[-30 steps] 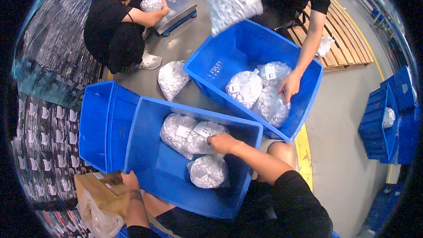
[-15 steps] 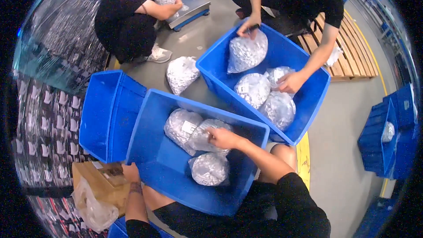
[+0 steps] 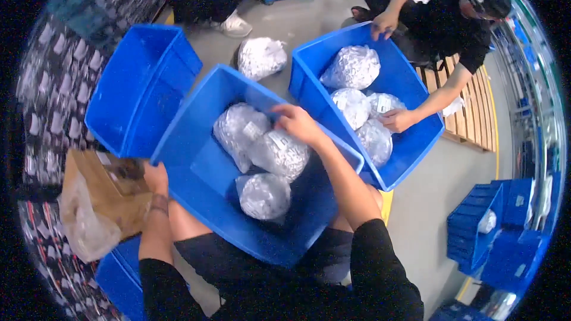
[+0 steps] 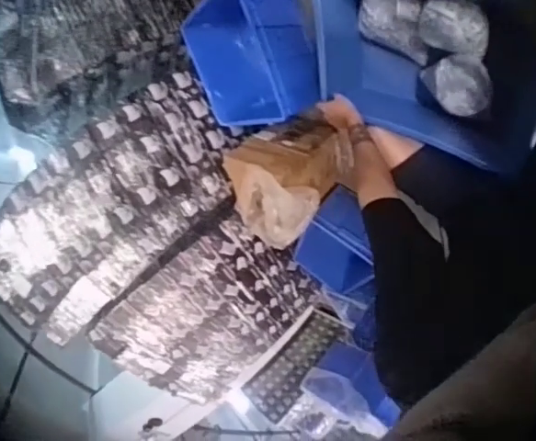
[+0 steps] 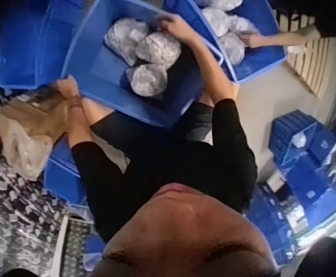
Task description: Sorting and packing plastic bags containing small metal parts into blue storage bins.
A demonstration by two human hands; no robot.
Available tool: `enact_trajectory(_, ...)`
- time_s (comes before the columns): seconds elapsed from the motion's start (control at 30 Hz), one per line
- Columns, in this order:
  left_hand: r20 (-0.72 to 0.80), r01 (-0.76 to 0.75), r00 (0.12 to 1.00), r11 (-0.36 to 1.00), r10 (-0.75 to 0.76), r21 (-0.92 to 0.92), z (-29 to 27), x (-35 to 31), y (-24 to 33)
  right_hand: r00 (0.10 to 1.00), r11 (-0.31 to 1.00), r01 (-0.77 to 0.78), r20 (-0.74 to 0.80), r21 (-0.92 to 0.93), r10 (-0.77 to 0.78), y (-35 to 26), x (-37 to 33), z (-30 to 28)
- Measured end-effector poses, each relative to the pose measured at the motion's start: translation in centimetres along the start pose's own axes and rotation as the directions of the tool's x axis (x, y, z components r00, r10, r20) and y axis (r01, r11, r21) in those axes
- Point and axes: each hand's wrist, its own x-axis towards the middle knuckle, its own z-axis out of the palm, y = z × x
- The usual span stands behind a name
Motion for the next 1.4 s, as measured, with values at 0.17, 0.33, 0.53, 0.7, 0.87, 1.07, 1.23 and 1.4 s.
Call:
enact_trajectory(0.17, 0.020, 0.028, 0.999, 0.999, -0.029, 0.045, -0.4, -0.6, 1.2, 0.996, 0.978, -0.093, -0.017, -0.189, 0.092, 6.4, -8.0, 0.7)
enact_trajectory(0.33, 0.004, -0.020, 1.000, 0.998, 0.019, 0.056, -0.1, 0.2, -1.1, 0.989, 0.796, 0.028, 0.132, -0.605, 0.066, 9.0, -9.6, 1.7)
enact_trajectory(0.53, 0.024, -0.033, 0.999, 0.995, 0.031, 0.090, -0.2, -0.4, 0.5, 0.962, 0.788, 0.068, 0.251, -0.611, 0.111, 10.4, -9.1, 2.0)
enact_trajectory(0.7, 0.046, 0.004, 0.999, 0.994, -0.009, 0.111, -0.6, -0.6, 1.4, 0.938, 0.778, 0.058, 0.301, -0.625, 0.172, 10.0, -8.9, 2.1)
enact_trajectory(0.87, 0.046, -0.047, 0.998, 0.993, 0.042, 0.108, -0.1, 0.7, -0.5, 0.924, 0.799, 0.012, 0.311, -0.601, 0.220, 9.7, -8.6, 2.3)
enact_trajectory(1.07, 0.049, -0.047, 0.998, 0.993, 0.042, 0.107, 0.0, -0.3, 1.0, 0.931, 0.790, 0.064, 0.321, -0.610, 0.173, 10.1, -8.7, 1.9)
enact_trajectory(1.23, 0.032, -0.060, 0.998, 0.990, 0.057, 0.130, 0.2, 0.4, -0.1, 0.918, 0.786, 0.044, 0.335, -0.616, 0.212, 10.1, -8.5, 2.2)
enact_trajectory(1.4, 0.040, -0.036, 0.999, 0.989, 0.031, 0.142, 0.8, 0.9, -0.2, 0.926, 0.792, 0.042, 0.322, -0.608, 0.198, 10.5, -8.5, 2.1)
